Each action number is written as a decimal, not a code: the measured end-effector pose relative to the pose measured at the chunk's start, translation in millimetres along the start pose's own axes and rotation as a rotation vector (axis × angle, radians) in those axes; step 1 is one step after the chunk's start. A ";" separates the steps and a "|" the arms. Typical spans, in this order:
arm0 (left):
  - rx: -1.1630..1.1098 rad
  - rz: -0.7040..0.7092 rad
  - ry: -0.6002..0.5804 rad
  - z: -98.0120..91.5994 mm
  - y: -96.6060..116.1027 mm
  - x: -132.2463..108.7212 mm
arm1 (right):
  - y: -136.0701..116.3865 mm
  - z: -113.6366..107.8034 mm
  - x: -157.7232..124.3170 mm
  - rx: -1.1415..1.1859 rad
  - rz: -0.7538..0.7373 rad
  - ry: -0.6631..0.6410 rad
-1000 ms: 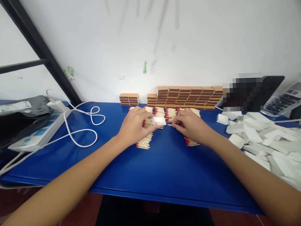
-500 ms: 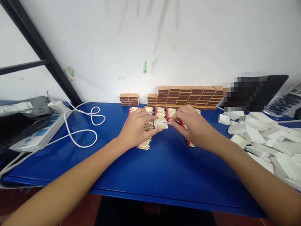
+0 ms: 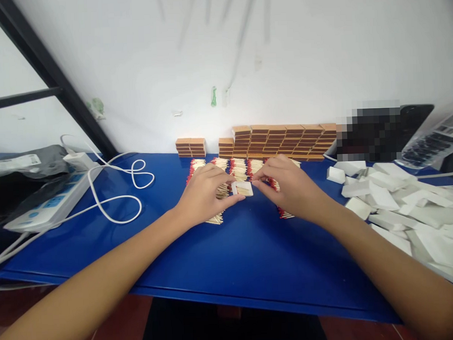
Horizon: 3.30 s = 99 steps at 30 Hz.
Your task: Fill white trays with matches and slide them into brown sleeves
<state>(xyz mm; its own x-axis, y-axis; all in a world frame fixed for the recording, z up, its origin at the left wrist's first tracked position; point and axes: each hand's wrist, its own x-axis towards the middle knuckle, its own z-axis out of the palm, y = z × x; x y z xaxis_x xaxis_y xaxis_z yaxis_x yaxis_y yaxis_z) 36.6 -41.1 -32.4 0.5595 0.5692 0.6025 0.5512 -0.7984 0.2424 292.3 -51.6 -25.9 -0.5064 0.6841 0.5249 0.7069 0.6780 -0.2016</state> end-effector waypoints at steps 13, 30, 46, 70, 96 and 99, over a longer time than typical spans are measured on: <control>0.066 -0.116 0.120 -6.7 -9.3 2.2 | 37.9 20.4 -5.6 -0.144 0.053 -0.068; 0.076 -0.092 0.116 -4.6 -9.3 2.0 | 37.8 19.7 -4.9 -0.130 0.053 -0.082; 0.074 -0.095 0.109 -5.1 -8.5 2.2 | 40.9 16.2 -4.1 -0.190 0.091 -0.134; 0.079 -0.092 0.102 -4.8 -10.6 2.4 | 46.9 21.3 -6.0 -0.116 0.054 -0.178; 0.093 -0.088 0.070 -3.0 -13.0 1.5 | 15.3 -1.1 0.8 -0.005 0.071 -0.073; 0.061 -0.044 0.089 -1.9 -10.5 1.0 | 2.4 -4.0 2.6 0.020 0.039 0.016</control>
<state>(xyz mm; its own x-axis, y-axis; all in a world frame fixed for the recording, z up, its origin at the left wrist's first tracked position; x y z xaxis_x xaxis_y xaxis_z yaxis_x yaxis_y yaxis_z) 30.2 -32.5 -32.9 0.4781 0.5819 0.6578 0.6125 -0.7578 0.2252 294.7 -49.4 -21.7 -0.4702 0.7061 0.5295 0.7160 0.6559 -0.2388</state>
